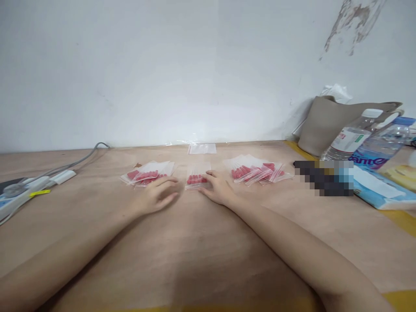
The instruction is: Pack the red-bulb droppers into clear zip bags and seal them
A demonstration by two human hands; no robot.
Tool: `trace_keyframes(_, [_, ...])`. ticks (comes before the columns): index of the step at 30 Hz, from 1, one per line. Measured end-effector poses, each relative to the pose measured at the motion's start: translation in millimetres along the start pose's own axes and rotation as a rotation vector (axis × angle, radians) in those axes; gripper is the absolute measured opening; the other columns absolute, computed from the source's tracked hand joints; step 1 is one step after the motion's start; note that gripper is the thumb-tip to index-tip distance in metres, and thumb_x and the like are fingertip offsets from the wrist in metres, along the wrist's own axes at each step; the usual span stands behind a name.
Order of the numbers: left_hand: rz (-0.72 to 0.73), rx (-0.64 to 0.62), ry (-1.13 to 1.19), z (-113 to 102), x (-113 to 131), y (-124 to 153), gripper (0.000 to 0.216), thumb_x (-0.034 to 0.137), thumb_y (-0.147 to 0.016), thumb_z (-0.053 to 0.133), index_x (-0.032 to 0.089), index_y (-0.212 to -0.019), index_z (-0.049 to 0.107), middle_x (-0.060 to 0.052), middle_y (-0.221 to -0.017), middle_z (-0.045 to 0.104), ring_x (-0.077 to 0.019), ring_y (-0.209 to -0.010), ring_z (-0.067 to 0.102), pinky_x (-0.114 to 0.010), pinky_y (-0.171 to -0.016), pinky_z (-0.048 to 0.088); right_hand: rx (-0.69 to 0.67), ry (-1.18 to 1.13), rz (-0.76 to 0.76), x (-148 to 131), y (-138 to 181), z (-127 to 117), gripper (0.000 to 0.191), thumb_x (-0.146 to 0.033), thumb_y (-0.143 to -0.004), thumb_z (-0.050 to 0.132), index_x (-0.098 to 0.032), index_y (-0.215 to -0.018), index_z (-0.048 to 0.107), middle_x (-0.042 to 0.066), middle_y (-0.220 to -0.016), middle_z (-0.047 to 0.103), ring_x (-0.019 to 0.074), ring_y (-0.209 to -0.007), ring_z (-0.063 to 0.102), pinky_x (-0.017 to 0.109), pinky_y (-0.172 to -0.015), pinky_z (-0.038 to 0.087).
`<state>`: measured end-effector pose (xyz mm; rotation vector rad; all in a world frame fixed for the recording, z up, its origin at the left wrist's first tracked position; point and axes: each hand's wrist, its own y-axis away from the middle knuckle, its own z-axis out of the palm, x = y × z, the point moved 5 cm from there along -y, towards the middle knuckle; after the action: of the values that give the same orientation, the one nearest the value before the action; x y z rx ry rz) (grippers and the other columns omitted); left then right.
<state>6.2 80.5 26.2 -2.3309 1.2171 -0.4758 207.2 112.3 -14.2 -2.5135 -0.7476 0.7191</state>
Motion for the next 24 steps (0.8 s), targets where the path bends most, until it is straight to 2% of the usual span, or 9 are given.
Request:
trace_keyframes(4, [-0.003, -0.091, 0.028, 32.7, 5.4, -23.7, 0.034, 0.026, -0.083, 0.053, 0.018, -0.116, 0.052, -0.011, -0.118, 0.053, -0.0213, -0.106, 0.055, -0.034, -0.090, 0.047, 0.061, -0.051, -0.095, 9.9, 4.7, -8.6, 0.035, -0.032, -0.078, 0.055, -0.018, -0.109, 0.060, 0.011, -0.115, 0.058, 0.0200, -0.106, 0.054, 0.037, -0.091, 0.044])
trace_keyframes(7, [-0.021, -0.061, 0.054, 46.2, -2.6, -26.3, 0.029, 0.025, -0.085, 0.051, 0.019, -0.112, 0.057, -0.010, -0.117, 0.056, -0.0211, -0.105, 0.056, -0.036, -0.090, 0.047, 0.079, -0.056, -0.151, 15.9, 6.6, -10.9, 0.030, -0.021, -0.080, 0.048, -0.019, -0.107, 0.061, 0.009, -0.114, 0.060, 0.0182, -0.106, 0.055, 0.036, -0.090, 0.045])
trace_keyframes(10, [-0.035, -0.016, 0.082, 52.2, -7.4, -23.2, 0.024, 0.024, -0.086, 0.049, 0.018, -0.106, 0.062, -0.008, -0.110, 0.061, -0.0196, -0.102, 0.059, -0.035, -0.090, 0.048, 0.080, 0.018, -0.174, 19.1, 6.8, -10.7, 0.029, -0.016, -0.081, 0.043, -0.020, -0.098, 0.066, 0.008, -0.107, 0.063, 0.0170, -0.098, 0.059, 0.034, -0.085, 0.048])
trace_keyframes(14, [-0.040, 0.005, 0.085, 51.4, -5.0, -21.8, 0.025, 0.026, -0.087, 0.049, 0.018, -0.107, 0.062, -0.008, -0.106, 0.063, -0.0186, -0.099, 0.059, -0.033, -0.089, 0.048, 0.078, 0.204, -0.238, 13.0, 7.7, -13.1, 0.026, -0.021, -0.086, 0.042, -0.019, -0.087, 0.068, 0.007, -0.095, 0.067, 0.0166, -0.087, 0.061, 0.029, -0.075, 0.048])
trace_keyframes(20, [-0.070, 0.029, -0.037, 53.9, 2.8, -31.0, 0.028, 0.033, -0.083, 0.055, 0.018, -0.106, 0.060, -0.007, -0.100, 0.062, -0.0198, -0.090, 0.060, -0.033, -0.079, 0.051, 0.074, 0.429, -0.342, -0.9, 6.8, -14.9, 0.026, -0.015, -0.086, 0.041, -0.018, -0.085, 0.067, 0.006, -0.079, 0.067, 0.0146, -0.075, 0.057, 0.028, -0.070, 0.038])
trace_keyframes(24, [0.014, 0.100, -0.120, 64.3, 11.6, -42.0, 0.019, 0.027, -0.084, 0.053, 0.018, -0.099, 0.061, -0.007, -0.097, 0.063, -0.0199, -0.089, 0.060, -0.033, -0.078, 0.051, 0.074, 0.492, -0.383, -9.8, 2.7, -12.3, 0.026, -0.014, -0.086, 0.040, -0.017, -0.081, 0.065, 0.005, -0.073, 0.065, 0.0141, -0.072, 0.054, 0.030, -0.071, 0.030])
